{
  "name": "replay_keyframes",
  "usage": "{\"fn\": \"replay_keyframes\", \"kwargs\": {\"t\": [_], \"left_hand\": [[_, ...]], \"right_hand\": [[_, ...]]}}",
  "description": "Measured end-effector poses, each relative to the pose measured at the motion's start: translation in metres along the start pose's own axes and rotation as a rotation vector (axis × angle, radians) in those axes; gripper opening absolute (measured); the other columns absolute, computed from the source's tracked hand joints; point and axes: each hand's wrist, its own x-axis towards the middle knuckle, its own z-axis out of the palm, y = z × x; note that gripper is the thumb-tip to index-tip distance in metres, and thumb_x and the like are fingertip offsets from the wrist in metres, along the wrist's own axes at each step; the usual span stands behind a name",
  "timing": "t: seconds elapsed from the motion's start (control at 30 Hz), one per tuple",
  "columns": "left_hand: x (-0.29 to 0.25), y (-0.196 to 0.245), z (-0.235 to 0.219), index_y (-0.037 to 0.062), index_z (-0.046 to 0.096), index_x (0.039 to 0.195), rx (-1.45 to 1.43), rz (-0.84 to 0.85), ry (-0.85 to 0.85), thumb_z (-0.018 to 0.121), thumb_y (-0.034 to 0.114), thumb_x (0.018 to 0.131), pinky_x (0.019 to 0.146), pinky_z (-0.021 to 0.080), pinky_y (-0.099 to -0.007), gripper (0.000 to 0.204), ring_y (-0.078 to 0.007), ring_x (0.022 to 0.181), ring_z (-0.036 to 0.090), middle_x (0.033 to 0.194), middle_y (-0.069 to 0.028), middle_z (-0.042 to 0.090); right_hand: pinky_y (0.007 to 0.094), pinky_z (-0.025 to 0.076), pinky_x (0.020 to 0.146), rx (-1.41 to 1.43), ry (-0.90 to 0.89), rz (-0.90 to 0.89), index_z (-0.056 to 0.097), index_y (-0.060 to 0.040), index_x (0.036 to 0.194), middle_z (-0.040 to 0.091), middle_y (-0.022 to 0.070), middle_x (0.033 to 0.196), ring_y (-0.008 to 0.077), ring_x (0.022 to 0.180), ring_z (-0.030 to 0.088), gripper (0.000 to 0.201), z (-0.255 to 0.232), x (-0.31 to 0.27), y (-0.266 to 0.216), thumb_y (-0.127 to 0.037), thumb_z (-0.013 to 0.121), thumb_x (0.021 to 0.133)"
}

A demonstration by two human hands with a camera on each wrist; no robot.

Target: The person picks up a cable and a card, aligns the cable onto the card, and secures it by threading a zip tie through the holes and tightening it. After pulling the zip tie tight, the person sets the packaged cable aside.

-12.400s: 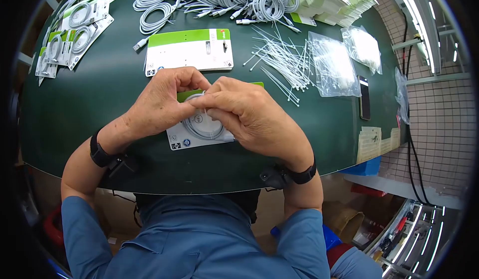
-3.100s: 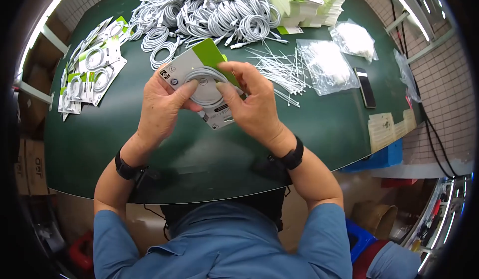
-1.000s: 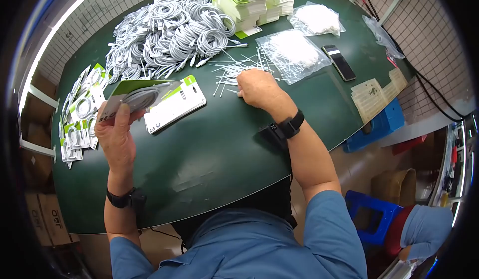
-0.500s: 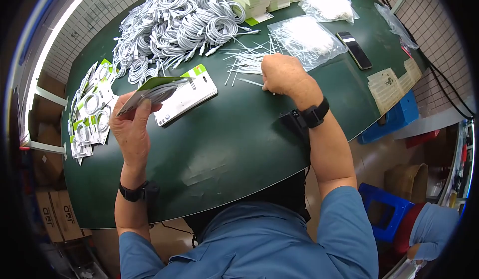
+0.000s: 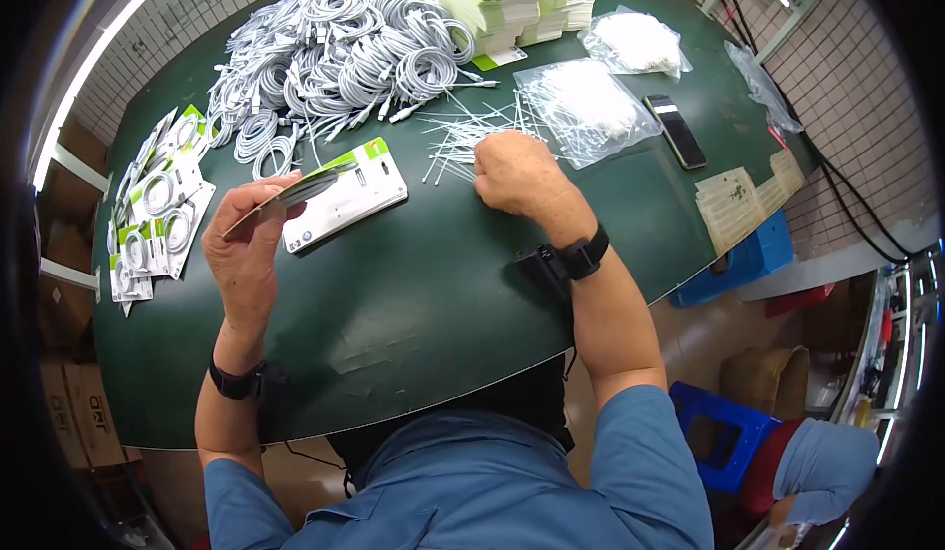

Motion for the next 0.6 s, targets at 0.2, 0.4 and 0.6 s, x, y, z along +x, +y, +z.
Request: {"fn": "replay_keyframes", "kwargs": {"t": [0.2, 0.4, 0.6], "left_hand": [[0.001, -0.006, -0.003, -0.0017, 0.070, 0.107, 0.142, 0.140, 0.026, 0.080, -0.006, 0.088, 0.093, 0.058, -0.0330, 0.021, -0.0238, 0.113, 0.072, 0.116, -0.0147, 0.075], [0.004, -0.008, -0.004, 0.0009, 0.071, 0.103, 0.412, 0.438, -0.098, 0.086, -0.009, 0.074, 0.093, 0.059, -0.0378, 0.034, -0.0330, 0.114, 0.075, 0.112, -0.0147, 0.076], [0.003, -0.013, 0.001, 0.0020, 0.070, 0.100, 0.491, 0.446, -0.105, 0.088, -0.007, 0.072, 0.091, 0.060, -0.0387, 0.034, -0.0336, 0.112, 0.075, 0.110, -0.0139, 0.076]], "right_hand": [[0.0344, 0.057, 0.068, 0.384, 0.084, -0.020, 0.073, -0.0019, 0.089, 0.075, 0.0127, 0.083, 0.0253, 0.074, 0.071, 0.007, -0.003, 0.004, -0.012, -0.009, 0.071, 0.087], [0.0188, 0.050, 0.065, 1.467, -0.006, 0.006, 0.073, -0.0014, 0.109, 0.075, 0.0056, 0.093, 0.0046, 0.074, 0.062, 0.012, -0.017, -0.008, -0.037, -0.010, 0.073, 0.100], [0.0184, 0.049, 0.065, 1.535, -0.029, 0.003, 0.074, -0.0012, 0.116, 0.076, 0.0069, 0.093, 0.0054, 0.072, 0.061, 0.018, -0.010, -0.016, -0.056, -0.012, 0.074, 0.101]]}}
